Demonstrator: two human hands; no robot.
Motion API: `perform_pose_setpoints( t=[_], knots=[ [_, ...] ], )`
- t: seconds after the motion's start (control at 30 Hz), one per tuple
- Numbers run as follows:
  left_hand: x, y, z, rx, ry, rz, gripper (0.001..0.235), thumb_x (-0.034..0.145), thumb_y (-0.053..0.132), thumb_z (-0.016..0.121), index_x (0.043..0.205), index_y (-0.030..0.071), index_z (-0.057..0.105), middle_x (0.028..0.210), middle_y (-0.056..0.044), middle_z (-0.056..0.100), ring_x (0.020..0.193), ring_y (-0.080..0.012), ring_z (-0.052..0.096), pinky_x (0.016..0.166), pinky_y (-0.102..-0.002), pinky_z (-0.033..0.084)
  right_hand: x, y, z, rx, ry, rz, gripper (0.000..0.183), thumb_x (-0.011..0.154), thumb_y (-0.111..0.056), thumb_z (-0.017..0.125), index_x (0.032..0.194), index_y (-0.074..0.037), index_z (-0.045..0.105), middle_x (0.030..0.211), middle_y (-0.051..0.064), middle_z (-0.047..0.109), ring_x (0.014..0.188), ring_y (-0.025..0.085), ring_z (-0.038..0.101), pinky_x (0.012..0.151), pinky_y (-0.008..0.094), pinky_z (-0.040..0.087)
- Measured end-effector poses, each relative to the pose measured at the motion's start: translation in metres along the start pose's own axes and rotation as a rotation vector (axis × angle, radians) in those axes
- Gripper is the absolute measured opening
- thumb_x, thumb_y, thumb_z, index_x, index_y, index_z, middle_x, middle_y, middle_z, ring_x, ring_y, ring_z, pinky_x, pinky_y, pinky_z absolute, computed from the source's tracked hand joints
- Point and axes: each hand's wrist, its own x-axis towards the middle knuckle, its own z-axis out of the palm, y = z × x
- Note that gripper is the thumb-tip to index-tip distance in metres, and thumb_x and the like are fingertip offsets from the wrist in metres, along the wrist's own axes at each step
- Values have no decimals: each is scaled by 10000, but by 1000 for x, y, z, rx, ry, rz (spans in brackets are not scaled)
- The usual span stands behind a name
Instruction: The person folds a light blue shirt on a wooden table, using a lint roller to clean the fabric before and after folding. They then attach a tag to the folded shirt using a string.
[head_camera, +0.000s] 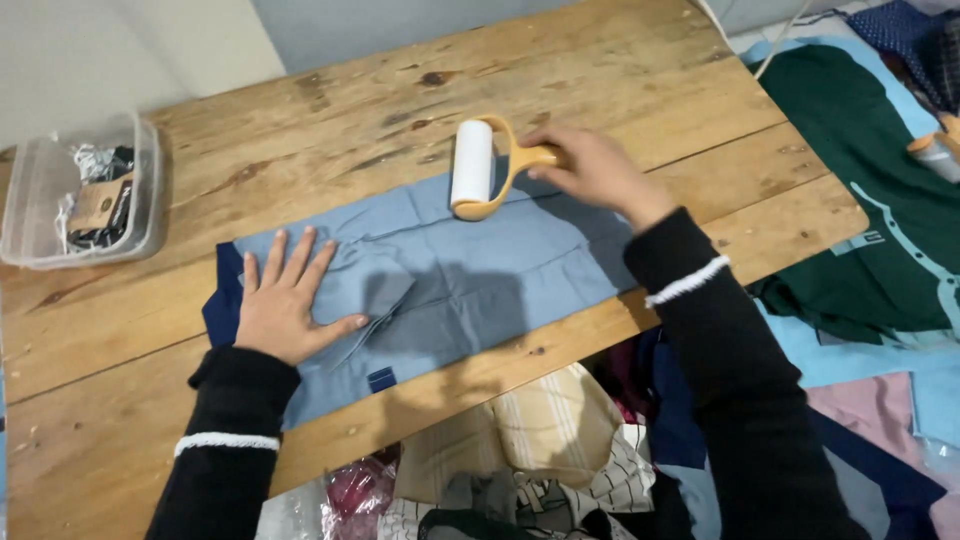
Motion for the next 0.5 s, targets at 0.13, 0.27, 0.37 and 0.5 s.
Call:
perform_pose_setpoints(
  t=[0.13,0.27,0.37,0.5],
  knots=[
    [2,0,0,2,-8,1,1132,720,923,523,1644,343,219,1736,28,141,1597,-331,65,1242,-657,80,-44,58,-17,143,-2,64,383,910,-183,790,1255,-53,683,1210,223,719,1175,456,643,1033,547,470],
    [2,-1,4,1,67,47,1131,727,902,499,1641,288,244,1729,-25,180,1584,-369,103,1193,-696,112,-135,79,-67,87,103,325,445,951,-271,756,1324,-52,649,1295,151,679,1228,309,616,1040,432,458],
    [2,-2,9,15,183,105,1132,725,877,481,1635,231,290,1716,-73,246,1569,-407,177,1144,-734,173,-164,53,-90,79,106,389,429,955,-231,709,1331,-39,631,1313,117,673,1213,214,622,1015,346,477],
    [1,1,5,-6,146,103,1099,762,851,448,1642,221,262,1719,-80,222,1580,-399,132,1161,-718,139,-149,15,-62,34,17,132,429,917,-303,744,1284,-97,661,1247,95,712,1116,248,679,977,371,510]
  ],
)
